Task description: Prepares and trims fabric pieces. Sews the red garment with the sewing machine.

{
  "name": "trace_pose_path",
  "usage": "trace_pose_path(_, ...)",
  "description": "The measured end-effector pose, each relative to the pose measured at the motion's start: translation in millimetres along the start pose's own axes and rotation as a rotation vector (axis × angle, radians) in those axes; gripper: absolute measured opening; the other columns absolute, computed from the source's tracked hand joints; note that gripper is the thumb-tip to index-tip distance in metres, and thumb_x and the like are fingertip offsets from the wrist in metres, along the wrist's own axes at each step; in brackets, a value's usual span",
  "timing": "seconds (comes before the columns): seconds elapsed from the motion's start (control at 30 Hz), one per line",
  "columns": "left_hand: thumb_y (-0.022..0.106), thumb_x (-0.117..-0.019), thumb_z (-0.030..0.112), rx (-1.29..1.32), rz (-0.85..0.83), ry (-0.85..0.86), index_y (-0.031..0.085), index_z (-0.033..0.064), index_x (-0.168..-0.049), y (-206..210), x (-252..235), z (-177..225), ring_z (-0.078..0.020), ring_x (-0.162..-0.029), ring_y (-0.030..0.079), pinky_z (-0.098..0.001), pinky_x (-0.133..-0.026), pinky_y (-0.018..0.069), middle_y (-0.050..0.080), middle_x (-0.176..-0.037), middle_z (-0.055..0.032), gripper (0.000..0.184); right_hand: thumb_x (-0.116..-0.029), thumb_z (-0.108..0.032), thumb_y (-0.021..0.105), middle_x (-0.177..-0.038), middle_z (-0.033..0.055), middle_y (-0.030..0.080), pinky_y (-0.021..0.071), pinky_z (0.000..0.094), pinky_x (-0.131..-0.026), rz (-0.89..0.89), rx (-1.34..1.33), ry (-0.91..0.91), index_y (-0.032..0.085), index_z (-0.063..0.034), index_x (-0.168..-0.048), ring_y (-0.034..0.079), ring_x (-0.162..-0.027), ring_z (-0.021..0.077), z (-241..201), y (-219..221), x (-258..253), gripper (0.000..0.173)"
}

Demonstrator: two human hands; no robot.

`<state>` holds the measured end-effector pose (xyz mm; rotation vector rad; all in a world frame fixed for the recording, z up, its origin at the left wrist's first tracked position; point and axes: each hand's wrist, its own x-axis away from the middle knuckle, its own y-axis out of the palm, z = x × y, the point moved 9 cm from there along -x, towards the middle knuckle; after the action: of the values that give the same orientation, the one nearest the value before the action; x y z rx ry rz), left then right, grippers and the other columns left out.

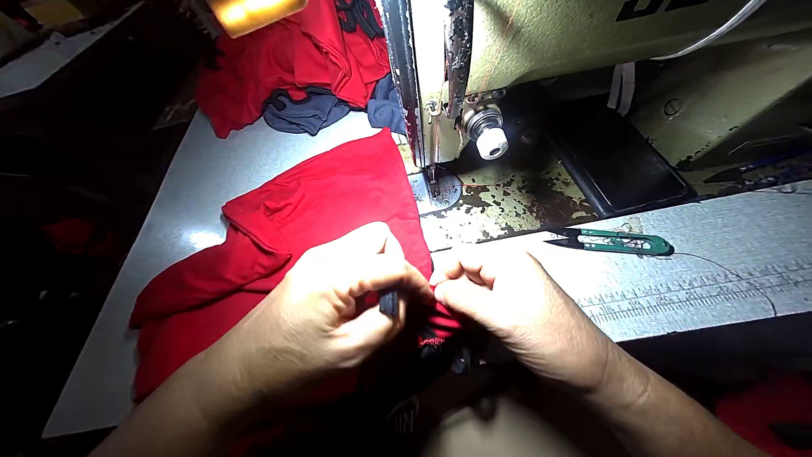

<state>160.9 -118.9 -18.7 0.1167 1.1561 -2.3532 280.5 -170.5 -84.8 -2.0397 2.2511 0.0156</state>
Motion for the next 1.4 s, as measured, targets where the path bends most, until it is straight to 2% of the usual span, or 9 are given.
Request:
trace_pose_path(0.1, 0.069, -0.0858, 0.021, -0.205, -0.007, 0.054, 0.073, 0.0162, -0.095, 6, 0, 5, 0.0056, -0.079, 0.053, -0.007, -0.066, 0.0439, 0.056, -0.087, 0.01, 0.011, -0.092, -0.01, 0.063, -0.059, -0.004, 0.056, 0.039, 0.0161, -0.046, 0.002, 0.016, 0.01, 0.069, -0.0132, -0.081, 0.051, -0.051, 0.0021, 1, -2, 0, 0.013)
trace_pose_path(0.23, 0.068, -0.0896, 0.022, -0.374, 0.015, 0.136, 0.074, 0.0152, -0.091, 7, 2, 11, 0.004, -0.072, 0.049, -0.008, -0.059, 0.0391, 0.051, -0.082, 0.0073, 0.009, -0.0928, -0.01, 0.064, -0.059, -0.0028, 0.056, 0.0393, 0.0163, -0.046, 0.003, 0.014, 0.012, 0.069, -0.012, -0.081, 0.051, -0.051, 0.0031, 1, -1, 1, 0.013)
trace_pose_path(0.37, 0.063, -0.0959, 0.017, -0.376, 0.053, 0.211, 0.08, 0.0162, -0.105, 4, 3, 19, 0.0038, -0.074, 0.05, -0.0081, -0.061, 0.0382, 0.053, -0.083, 0.006, 0.019, -0.095, -0.008, 0.062, -0.06, -0.0024, 0.058, 0.0426, 0.0159, -0.046, 0.025, 0.014, 0.011, 0.069, -0.011, -0.082, 0.054, -0.052, 0.0028, 4, -4, 0, 0.015)
trace_pose_path(0.5, 0.061, -0.0975, 0.02, -0.49, 0.017, 0.242, 0.079, 0.0155, -0.093, 9, 4, 21, -0.0012, -0.075, 0.052, -0.0127, -0.059, 0.04, 0.055, -0.085, 0.0031, 0.018, -0.0969, -0.009, 0.062, -0.06, -0.0002, 0.056, 0.0381, 0.0169, -0.044, 0.026, -0.064, 0.067, 0.068, -0.0094, -0.082, 0.05, -0.05, 0.0042, 9, -3, 1, 0.016)
trace_pose_path(0.67, 0.061, -0.0944, 0.023, -0.571, -0.012, 0.193, 0.07, 0.0136, -0.086, 16, 1, 17, -0.0047, -0.075, 0.056, -0.0161, -0.06, 0.0447, 0.056, -0.085, 0.0029, 0.015, -0.0975, -0.01, 0.062, -0.061, 0.0, 0.057, 0.04, 0.0171, -0.047, 0.012, -0.044, 0.052, 0.068, -0.0096, -0.083, 0.052, -0.052, 0.005, 6, -2, 2, 0.016)
trace_pose_path(0.93, 0.06, -0.0973, 0.016, -0.469, 0.011, 0.215, 0.076, 0.0124, -0.086, 19, 4, 17, -0.0007, -0.064, 0.043, -0.0135, -0.052, 0.0331, 0.045, -0.074, 0.006, 0.02, -0.0982, -0.013, 0.062, -0.063, -0.003, 0.059, 0.044, 0.0165, -0.047, 0.058, 0.065, -0.021, 0.068, -0.013, -0.086, 0.056, -0.054, 0.004, 0, -4, 3, 0.014)
trace_pose_path(1.1, 0.063, -0.0956, 0.018, -0.366, 0.023, 0.195, 0.078, 0.016, -0.086, 17, 6, 12, 0.0019, -0.068, 0.042, -0.0118, -0.056, 0.0317, 0.044, -0.073, 0.0084, 0.018, -0.099, -0.013, 0.062, -0.066, -0.0045, 0.061, 0.0462, 0.016, -0.048, 0.046, 0.113, -0.042, 0.069, -0.0144, -0.088, 0.058, -0.056, 0.0029, -3, -2, 4, 0.013)
trace_pose_path(1.3, 0.062, -0.093, 0.022, -0.59, 0.024, 0.22, 0.069, 0.0164, -0.076, 19, 3, 16, -0.0076, -0.07, 0.045, -0.0212, -0.055, 0.0316, 0.044, -0.072, 0.0056, 0.019, -0.0994, -0.012, 0.062, -0.069, -0.0047, 0.064, 0.0503, 0.0156, -0.053, 0.026, 0.13, -0.056, 0.07, -0.0135, -0.091, 0.061, -0.061, 0.0023, -3, -3, 4, 0.011)
trace_pose_path(1.4, 0.061, -0.0952, 0.02, -0.548, 0.047, 0.258, 0.07, 0.0144, -0.078, 16, 6, 16, -0.0062, -0.067, 0.043, -0.0201, -0.054, 0.0302, 0.042, -0.071, 0.0054, 0.02, -0.0985, -0.012, 0.063, -0.067, -0.0044, 0.062, 0.048, 0.0152, -0.051, 0.028, 0.127, -0.065, 0.069, -0.013, -0.088, 0.058, -0.058, 0.0023, -3, -4, 4, 0.012)
